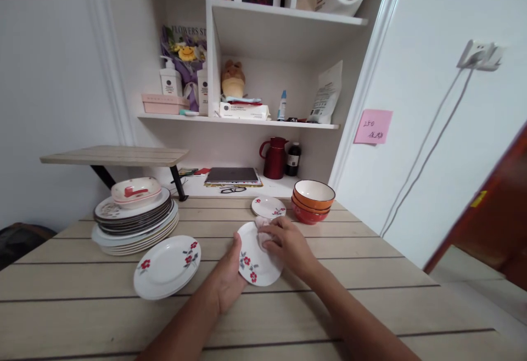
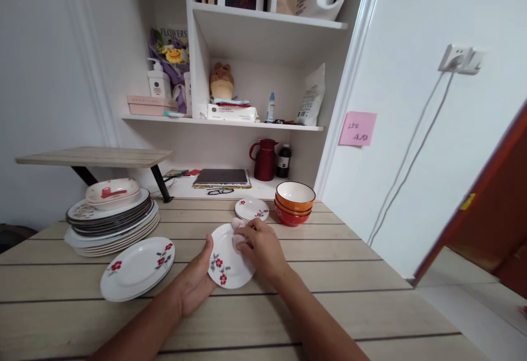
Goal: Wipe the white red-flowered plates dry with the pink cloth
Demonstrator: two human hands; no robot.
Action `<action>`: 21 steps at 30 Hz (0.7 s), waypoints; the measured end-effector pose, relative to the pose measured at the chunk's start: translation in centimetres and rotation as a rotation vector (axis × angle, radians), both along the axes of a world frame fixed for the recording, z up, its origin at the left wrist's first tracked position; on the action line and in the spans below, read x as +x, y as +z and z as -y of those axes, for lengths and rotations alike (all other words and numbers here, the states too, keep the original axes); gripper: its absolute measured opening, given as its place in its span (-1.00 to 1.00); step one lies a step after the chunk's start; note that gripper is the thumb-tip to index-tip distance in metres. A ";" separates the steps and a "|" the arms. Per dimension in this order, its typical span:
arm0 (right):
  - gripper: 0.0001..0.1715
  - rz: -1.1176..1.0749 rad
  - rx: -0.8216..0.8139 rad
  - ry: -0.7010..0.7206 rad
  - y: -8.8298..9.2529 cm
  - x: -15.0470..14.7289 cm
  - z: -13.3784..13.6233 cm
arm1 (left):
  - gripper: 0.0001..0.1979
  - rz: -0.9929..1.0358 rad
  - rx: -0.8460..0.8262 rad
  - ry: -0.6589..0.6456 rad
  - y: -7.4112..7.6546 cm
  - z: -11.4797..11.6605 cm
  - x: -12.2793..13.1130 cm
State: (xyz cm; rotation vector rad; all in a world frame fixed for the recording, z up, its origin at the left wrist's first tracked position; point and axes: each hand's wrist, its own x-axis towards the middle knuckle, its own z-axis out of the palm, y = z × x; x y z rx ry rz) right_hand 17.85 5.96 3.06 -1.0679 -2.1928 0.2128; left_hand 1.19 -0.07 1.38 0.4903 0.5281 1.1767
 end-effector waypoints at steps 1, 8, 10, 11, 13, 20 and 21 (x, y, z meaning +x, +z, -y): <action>-0.63 -0.026 0.032 -0.026 -0.2 -0.7 0.0 | -0.42 0.009 -0.001 -0.012 -0.1 -0.1 0.0; -0.45 -0.003 0.039 0.244 -0.5 -4.0 2.1 | -0.37 0.073 0.024 -0.009 -0.4 -0.3 -0.2; -0.43 0.028 -0.023 0.378 0.0 -3.5 2.7 | -0.32 0.102 0.048 0.009 -0.3 -0.2 -0.3; -0.44 0.048 -0.055 0.435 0.4 -2.9 2.9 | -0.30 0.110 0.061 0.013 -0.3 -0.2 -0.3; -0.46 0.106 -0.120 0.508 1.2 -1.5 3.1 | -0.28 0.106 0.070 0.010 -0.2 -0.2 -0.4; -0.62 0.210 -0.076 0.156 1.4 2.5 1.5 | -0.40 0.046 0.023 0.041 0.0 0.0 0.0; -0.63 0.195 -0.045 0.085 1.2 2.5 1.1 | -0.42 0.029 0.023 0.056 0.0 0.0 0.1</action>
